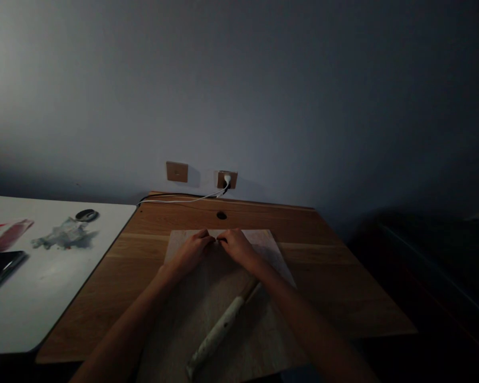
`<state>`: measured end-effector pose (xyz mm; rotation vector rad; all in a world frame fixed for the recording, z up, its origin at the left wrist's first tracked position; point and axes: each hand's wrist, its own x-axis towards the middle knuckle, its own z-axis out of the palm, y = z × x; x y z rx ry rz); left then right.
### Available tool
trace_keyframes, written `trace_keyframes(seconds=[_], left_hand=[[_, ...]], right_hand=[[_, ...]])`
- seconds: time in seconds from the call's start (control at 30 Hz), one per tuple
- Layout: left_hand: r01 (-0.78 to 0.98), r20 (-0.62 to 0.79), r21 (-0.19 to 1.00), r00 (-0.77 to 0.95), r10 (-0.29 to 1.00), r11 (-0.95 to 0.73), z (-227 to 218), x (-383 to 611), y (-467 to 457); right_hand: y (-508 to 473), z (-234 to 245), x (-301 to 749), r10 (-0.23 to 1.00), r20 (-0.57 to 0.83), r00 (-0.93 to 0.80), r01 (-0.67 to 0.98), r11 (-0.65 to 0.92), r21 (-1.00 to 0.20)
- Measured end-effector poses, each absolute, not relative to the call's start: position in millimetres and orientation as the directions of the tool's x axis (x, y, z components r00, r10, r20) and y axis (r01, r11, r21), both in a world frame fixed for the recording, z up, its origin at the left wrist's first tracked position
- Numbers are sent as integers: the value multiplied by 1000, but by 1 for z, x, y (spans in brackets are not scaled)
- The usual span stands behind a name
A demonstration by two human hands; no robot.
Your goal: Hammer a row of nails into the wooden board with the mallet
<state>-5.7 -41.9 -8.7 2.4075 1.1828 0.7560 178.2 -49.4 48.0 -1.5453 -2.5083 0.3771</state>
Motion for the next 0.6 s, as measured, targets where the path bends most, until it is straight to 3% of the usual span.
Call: trace_keyframes(seconds=[0.2, 0.37, 0.5, 0.6], left_hand=[[677, 290, 557, 385, 876, -482, -8, 0, -40], [643, 212, 684, 278, 937, -345, -6, -1, -38], [501, 161, 823, 244, 956, -266, -5, -9, -30], [237, 96, 963, 137, 986, -127, -4, -12, -25]], right_hand=[[-50, 43, 174, 900, -11, -436, 873, 420, -248], [-47, 50, 177, 863, -40, -503, 847, 484, -220], [-44, 53, 179, 821, -73, -566, 814, 543, -208], [-41, 53, 180, 802, -96, -590, 800, 566, -198]])
